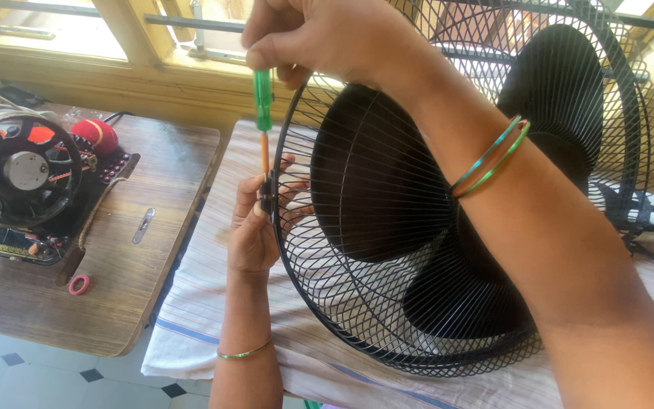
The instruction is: The person aligns and secures the front wire cage onto an electric fan, then uses a screwdriver to tighten the screws on the cage. The fan remains on a table next to a sewing machine.
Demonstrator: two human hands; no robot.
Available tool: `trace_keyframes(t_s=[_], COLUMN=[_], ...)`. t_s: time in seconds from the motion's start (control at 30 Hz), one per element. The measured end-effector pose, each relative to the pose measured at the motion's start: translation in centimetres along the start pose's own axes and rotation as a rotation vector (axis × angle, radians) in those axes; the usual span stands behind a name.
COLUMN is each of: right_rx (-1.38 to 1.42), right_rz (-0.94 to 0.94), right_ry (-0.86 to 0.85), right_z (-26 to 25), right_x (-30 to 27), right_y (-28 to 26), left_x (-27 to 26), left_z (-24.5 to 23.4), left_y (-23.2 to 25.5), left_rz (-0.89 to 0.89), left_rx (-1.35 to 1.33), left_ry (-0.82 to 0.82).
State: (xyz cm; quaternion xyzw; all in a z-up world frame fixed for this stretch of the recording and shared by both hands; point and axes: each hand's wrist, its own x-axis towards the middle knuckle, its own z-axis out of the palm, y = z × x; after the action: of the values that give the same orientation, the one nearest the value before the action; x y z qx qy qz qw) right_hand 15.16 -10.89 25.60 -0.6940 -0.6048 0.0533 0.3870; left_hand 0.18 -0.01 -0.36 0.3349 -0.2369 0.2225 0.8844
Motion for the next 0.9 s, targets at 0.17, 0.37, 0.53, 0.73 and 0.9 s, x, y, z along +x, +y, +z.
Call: trace_keyframes(t_s=[0.17, 0.37, 0.53, 0.73, 0.9], right_rx=[-0.204, -0.110, -0.034, -0.015, -0.033], right_rz=[0.010, -0.085, -0.268, -0.043, 0.017], right_ry=[0.099, 0.009, -0.115, -0.112, -0.077], right_z=[0.9, 0.6, -0.5, -0.3, 0.0], right_x=[-0.2, -0.3, -0.3, -0.1, 0.2], right_y=[0.0, 0.2, 0.5, 0.1, -0.7], left_x=[0.0, 0.0, -0.1, -0.1, 0.1], left_z=[0.3, 0.6, 0.4, 0.2, 0.5], left_y=[0.3, 0.4, 0.4, 0.3, 0.4], left_rz=[-0.005, -0.005, -0.011, -0.009, 0.003], left_rx=[0.023, 0.048, 0.039, 0.021, 0.034], left_ry=[0.018, 0.021, 0.021, -0.004, -0.006])
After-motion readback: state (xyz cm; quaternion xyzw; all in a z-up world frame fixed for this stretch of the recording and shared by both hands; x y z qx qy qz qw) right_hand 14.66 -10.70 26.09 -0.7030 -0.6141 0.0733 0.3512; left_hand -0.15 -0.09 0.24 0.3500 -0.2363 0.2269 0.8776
